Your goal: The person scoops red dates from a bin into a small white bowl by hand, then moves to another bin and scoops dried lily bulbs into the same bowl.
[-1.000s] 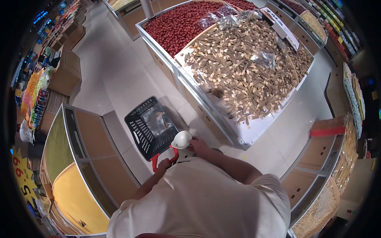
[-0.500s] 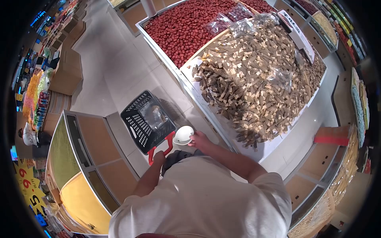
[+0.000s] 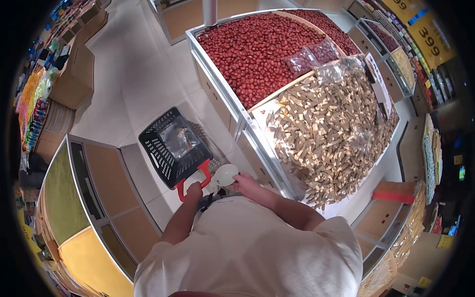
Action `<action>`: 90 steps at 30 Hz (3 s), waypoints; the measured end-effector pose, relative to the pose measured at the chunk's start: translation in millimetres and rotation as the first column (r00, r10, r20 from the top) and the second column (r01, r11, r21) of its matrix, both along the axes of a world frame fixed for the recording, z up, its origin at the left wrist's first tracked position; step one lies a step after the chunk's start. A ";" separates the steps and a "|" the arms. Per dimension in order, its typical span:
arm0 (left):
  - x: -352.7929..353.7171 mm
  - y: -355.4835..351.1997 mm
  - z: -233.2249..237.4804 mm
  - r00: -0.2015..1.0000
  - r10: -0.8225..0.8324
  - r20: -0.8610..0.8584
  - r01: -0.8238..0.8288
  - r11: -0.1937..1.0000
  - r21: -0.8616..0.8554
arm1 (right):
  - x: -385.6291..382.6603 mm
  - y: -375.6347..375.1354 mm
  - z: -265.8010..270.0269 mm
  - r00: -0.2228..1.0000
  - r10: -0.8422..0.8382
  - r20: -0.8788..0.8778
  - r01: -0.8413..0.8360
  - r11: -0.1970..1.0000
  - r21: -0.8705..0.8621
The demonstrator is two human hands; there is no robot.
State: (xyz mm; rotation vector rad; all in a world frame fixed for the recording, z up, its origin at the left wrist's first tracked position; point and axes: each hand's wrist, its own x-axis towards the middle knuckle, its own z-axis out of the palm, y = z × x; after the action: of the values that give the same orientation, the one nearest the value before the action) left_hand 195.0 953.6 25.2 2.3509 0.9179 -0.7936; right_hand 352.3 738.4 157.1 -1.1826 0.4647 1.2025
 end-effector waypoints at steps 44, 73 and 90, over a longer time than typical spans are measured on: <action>265.0 375.7 -11.4 0.998 0.045 -0.039 -0.038 0.986 0.164 | 308.9 321.9 -2.3 0.992 -0.124 -0.020 0.125 0.984 0.127; 337.8 428.5 4.1 0.999 -0.002 0.044 -0.003 0.993 0.117 | 312.6 376.2 -11.7 0.936 -0.348 -0.048 0.349 0.910 0.221; 237.3 434.0 -2.0 0.995 0.031 -0.100 -0.013 0.984 0.175 | 296.1 373.6 -16.6 0.978 -0.195 -0.068 0.204 0.965 0.164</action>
State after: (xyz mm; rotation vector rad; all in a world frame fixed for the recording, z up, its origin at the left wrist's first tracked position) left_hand 432.3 1387.6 23.1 2.4636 1.0947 -0.8629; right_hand 648.5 1112.0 140.6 -0.9369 0.4975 1.0775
